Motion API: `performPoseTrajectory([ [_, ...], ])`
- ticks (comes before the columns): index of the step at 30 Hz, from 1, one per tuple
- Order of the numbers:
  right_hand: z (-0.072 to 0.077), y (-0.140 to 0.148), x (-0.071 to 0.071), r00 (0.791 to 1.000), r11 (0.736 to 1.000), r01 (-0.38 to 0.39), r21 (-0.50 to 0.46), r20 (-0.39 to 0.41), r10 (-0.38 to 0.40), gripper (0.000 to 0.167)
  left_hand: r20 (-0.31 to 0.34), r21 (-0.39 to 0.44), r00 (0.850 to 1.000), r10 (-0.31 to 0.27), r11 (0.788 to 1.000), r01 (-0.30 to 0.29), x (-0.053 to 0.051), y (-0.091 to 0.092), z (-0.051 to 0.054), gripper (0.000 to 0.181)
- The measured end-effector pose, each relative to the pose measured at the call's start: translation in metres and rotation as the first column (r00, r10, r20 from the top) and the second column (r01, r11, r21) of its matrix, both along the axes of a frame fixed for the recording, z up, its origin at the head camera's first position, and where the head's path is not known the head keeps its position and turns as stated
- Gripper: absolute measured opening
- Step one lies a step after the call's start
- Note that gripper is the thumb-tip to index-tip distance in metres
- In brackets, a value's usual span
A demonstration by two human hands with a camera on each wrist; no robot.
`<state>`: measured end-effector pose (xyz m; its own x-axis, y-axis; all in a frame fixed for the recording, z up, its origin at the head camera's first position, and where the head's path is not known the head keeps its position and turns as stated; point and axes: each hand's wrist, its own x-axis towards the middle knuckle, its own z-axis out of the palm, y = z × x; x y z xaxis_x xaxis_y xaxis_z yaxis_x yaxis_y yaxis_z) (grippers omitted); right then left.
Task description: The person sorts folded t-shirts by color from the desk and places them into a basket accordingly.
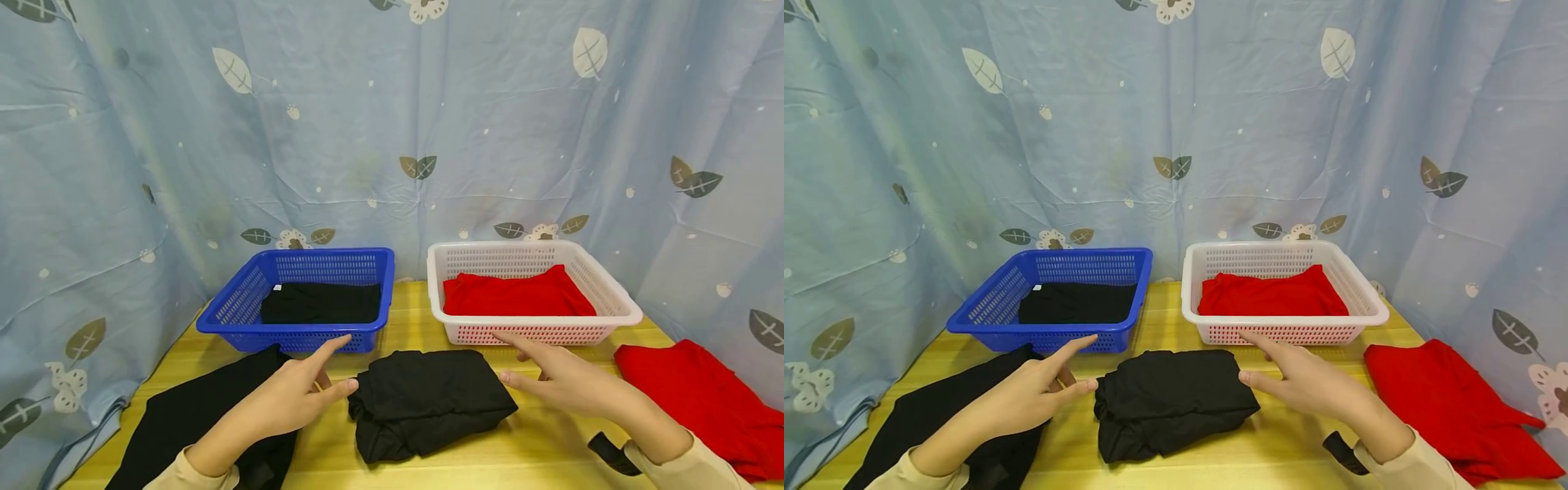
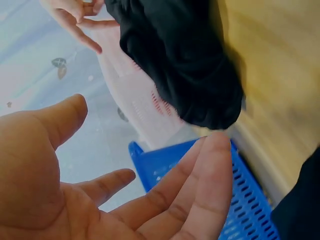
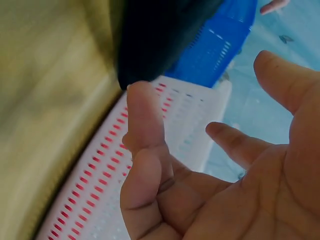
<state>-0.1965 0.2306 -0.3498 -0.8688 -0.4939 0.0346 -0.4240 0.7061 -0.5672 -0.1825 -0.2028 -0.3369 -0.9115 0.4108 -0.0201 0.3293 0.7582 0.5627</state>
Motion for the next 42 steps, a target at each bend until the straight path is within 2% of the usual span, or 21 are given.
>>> performPoseTrajectory([
  [3, -0.005, -0.001, -0.003, 0.996, 0.999, -0.014, -0.03, 0.092, 0.017, 0.076, 0.03, 0.017, 0.999, -0.041, 0.999, 0.041, 0.001, 0.001, -0.004, 0.079],
  [9, -0.013, -0.005, -0.006, 0.976, 0.999, -0.013, -0.048, 0.218, 0.023, 0.076, 0.099, 0.046, 0.992, -0.078, 0.996, 0.074, 0.002, 0.004, -0.012, 0.076],
  [13, -0.017, -0.007, -0.008, 0.969, 0.998, -0.031, -0.049, 0.242, 0.043, 0.075, 0.159, 0.085, 0.982, -0.098, 0.993, 0.085, 0.002, 0.006, -0.017, 0.074],
  [17, -0.021, -0.01, -0.01, 0.962, 0.996, -0.058, -0.073, 0.262, 0.075, 0.073, 0.24, 0.138, 0.963, -0.122, 0.986, 0.091, 0.001, 0.007, -0.023, 0.073],
  [25, -0.026, -0.017, -0.013, 0.942, 0.988, -0.077, -0.135, 0.315, 0.116, 0.069, 0.358, 0.214, 0.927, -0.11, 0.976, 0.033, 0.001, 0.012, -0.03, 0.073],
  [33, -0.028, -0.024, -0.015, 0.924, 0.985, -0.087, -0.149, 0.357, 0.135, 0.065, 0.428, 0.281, 0.897, -0.114, 0.96, -0.012, 0.0, 0.018, -0.035, 0.074],
  [42, -0.03, -0.029, -0.017, 0.912, 0.979, -0.103, -0.178, 0.376, 0.165, 0.056, 0.467, 0.3, 0.874, -0.136, 0.954, -0.012, -0.001, 0.025, -0.037, 0.071],
])
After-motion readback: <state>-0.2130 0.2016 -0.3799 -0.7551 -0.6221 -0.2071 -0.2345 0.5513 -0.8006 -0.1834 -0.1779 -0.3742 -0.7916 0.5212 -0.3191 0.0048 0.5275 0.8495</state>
